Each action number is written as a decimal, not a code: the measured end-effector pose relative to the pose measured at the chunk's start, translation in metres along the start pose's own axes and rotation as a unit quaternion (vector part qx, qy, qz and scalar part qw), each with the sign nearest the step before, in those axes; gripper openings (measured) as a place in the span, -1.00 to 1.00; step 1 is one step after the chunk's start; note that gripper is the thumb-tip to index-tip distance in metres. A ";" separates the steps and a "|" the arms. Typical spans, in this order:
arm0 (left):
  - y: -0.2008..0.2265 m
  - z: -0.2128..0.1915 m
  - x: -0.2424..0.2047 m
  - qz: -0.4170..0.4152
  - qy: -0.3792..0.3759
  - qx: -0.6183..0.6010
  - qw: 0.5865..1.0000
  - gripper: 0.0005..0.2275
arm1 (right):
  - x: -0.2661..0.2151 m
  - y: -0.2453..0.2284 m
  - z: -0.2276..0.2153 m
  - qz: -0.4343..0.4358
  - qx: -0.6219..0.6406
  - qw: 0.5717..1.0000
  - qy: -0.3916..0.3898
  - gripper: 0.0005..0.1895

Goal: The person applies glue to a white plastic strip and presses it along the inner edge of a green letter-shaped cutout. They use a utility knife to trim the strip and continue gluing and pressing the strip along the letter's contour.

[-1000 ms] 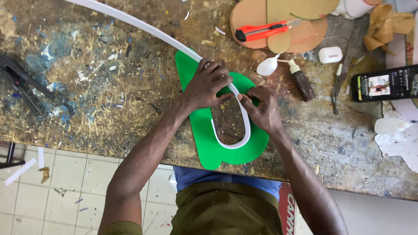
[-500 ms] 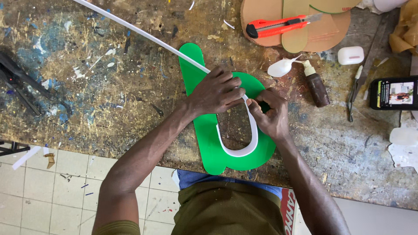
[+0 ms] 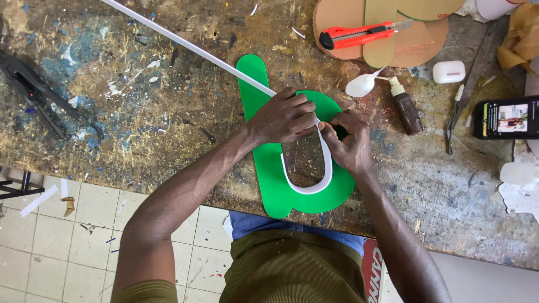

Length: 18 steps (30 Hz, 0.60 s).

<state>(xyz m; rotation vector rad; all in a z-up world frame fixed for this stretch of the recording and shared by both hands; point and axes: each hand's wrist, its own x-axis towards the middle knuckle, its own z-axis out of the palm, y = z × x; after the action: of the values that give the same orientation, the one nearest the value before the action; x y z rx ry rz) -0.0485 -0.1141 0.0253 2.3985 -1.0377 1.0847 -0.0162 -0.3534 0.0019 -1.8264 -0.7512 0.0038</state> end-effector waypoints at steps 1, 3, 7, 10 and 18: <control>0.001 0.000 0.000 0.001 0.000 0.001 1.000 -0.69 | -0.001 0.002 -0.001 -0.001 0.000 1.000 0.001 -0.66; 0.002 0.001 0.000 -0.006 0.003 -0.003 1.000 -0.69 | -0.002 0.008 -0.002 0.008 0.012 1.000 -0.006 -0.68; 0.003 0.002 -0.005 -0.003 -0.002 -0.003 1.000 -0.71 | -0.004 0.013 -0.001 0.017 0.015 1.000 -0.002 -0.65; 0.004 0.004 -0.009 -0.003 -0.008 0.000 1.000 -0.73 | -0.005 0.016 -0.001 0.021 0.017 1.000 -0.010 -0.67; 0.000 0.013 -0.023 0.000 -0.057 -0.010 0.998 -0.85 | -0.004 0.015 -0.002 0.025 0.018 1.000 -0.004 -0.62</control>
<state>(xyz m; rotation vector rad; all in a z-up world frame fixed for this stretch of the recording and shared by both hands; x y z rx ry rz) -0.0525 -0.1099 -0.0009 2.4686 -1.0802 0.9439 -0.0115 -0.3602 -0.0112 -1.8110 -0.7067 0.0560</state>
